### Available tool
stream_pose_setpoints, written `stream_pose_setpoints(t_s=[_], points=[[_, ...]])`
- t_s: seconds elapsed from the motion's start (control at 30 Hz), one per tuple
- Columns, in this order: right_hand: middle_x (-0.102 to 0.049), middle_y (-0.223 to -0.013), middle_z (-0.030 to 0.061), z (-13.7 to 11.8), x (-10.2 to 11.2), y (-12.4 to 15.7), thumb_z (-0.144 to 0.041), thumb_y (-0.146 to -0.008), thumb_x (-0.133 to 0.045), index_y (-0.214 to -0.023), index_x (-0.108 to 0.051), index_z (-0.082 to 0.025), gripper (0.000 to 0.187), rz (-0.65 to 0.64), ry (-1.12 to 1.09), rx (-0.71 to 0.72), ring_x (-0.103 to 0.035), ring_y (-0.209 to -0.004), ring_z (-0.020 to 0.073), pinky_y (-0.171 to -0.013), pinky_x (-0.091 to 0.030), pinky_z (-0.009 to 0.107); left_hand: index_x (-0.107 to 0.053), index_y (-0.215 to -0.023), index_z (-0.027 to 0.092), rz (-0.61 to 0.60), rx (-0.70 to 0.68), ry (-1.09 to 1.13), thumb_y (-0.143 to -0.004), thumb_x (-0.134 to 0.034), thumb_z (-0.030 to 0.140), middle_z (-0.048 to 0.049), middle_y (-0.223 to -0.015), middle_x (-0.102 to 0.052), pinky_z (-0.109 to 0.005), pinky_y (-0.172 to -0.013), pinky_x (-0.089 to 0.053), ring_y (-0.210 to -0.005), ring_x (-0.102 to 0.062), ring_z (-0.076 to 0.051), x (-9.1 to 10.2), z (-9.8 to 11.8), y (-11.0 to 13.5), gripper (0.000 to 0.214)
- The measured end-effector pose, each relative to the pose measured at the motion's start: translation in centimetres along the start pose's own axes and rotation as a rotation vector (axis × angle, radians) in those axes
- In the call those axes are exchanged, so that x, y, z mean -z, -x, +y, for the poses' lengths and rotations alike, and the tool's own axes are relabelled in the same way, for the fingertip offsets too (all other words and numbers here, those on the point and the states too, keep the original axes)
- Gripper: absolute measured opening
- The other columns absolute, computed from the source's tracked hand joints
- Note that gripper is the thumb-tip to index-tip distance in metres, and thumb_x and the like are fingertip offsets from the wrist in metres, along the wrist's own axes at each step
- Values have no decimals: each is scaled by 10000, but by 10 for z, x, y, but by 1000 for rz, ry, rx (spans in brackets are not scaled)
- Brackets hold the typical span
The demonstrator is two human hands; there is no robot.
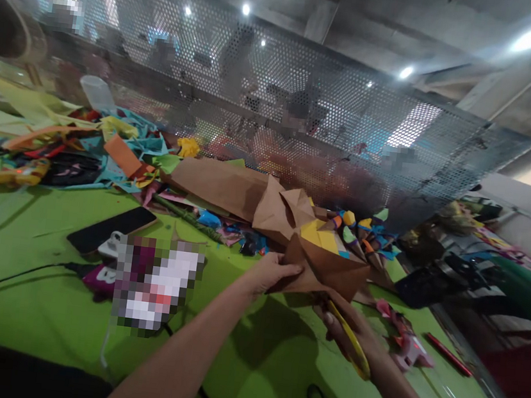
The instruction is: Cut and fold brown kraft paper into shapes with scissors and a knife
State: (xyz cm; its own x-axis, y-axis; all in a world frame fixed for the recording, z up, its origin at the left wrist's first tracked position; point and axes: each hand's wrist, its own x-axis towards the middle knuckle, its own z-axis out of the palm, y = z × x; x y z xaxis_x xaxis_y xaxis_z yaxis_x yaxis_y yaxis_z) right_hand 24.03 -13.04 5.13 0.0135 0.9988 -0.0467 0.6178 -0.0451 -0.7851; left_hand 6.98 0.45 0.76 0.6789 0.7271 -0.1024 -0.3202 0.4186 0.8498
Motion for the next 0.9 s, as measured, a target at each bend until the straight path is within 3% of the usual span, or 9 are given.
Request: stream_pose_setpoints(t_s=[0.17,0.27,0.37,0.47,0.57,0.7,0.9], points=[[-450,-549,-56,2,-7,-4,-471,-777,-607,-872,-597,-218,271,14,-57,-73,-398,-433,102,-372,-337,198,-721,-863,110,19,0,-36,-525,-875,409,-92,-864,-733,-286,-711,-486,-735,-649,-185,-1,5,3,477],[-400,-489,-80,-1,-8,-5,-401,-760,-557,-881,-590,-225,215,-8,-67,-143,-348,-382,96,-341,-277,192,-713,-913,148,103,-117,-118,-632,-819,393,-88,-946,-730,-302,-782,-480,-844,-650,-211,1,10,1,388],[-411,-494,-79,-4,-7,-4,-361,-761,-510,-872,-591,-220,197,16,-39,-151,-360,-384,97,-361,-300,196,-700,-890,164,130,-234,-172,-693,-764,413,-75,-936,-719,-311,-802,-472,-890,-632,-226,3,12,-1,324],[-560,-585,-20,-6,-3,-5,-349,-711,-547,-904,-626,-209,251,-17,49,-70,-524,-497,152,-448,-421,232,-688,-856,155,104,-260,-188,-703,-739,441,-64,-882,-710,-303,-763,-469,-845,-621,-217,3,13,-2,328],[-711,-870,83,-9,1,-5,-340,-671,-565,-978,-660,-207,348,-25,125,1,-668,-788,270,-637,-533,311,-664,-782,151,117,-248,-184,-679,-743,466,-48,-794,-691,-279,-694,-452,-752,-602,-190,2,13,-1,341],[-723,-1092,121,-10,2,-5,-358,-704,-534,-1071,-673,-215,418,-25,158,61,-668,-993,338,-859,-528,406,-629,-711,154,112,-245,-238,-652,-752,491,-15,-698,-642,-266,-642,-419,-679,-557,-164,1,13,0,364],[-725,-1118,85,0,-4,-9,-248,-746,-527,-1147,-664,-246,425,-14,118,93,-670,-1005,288,-920,-512,391,-628,-739,147,81,-241,-264,-677,-728,494,-22,-720,-632,-277,-658,-403,-695,-552,-172,1,13,1,367]])
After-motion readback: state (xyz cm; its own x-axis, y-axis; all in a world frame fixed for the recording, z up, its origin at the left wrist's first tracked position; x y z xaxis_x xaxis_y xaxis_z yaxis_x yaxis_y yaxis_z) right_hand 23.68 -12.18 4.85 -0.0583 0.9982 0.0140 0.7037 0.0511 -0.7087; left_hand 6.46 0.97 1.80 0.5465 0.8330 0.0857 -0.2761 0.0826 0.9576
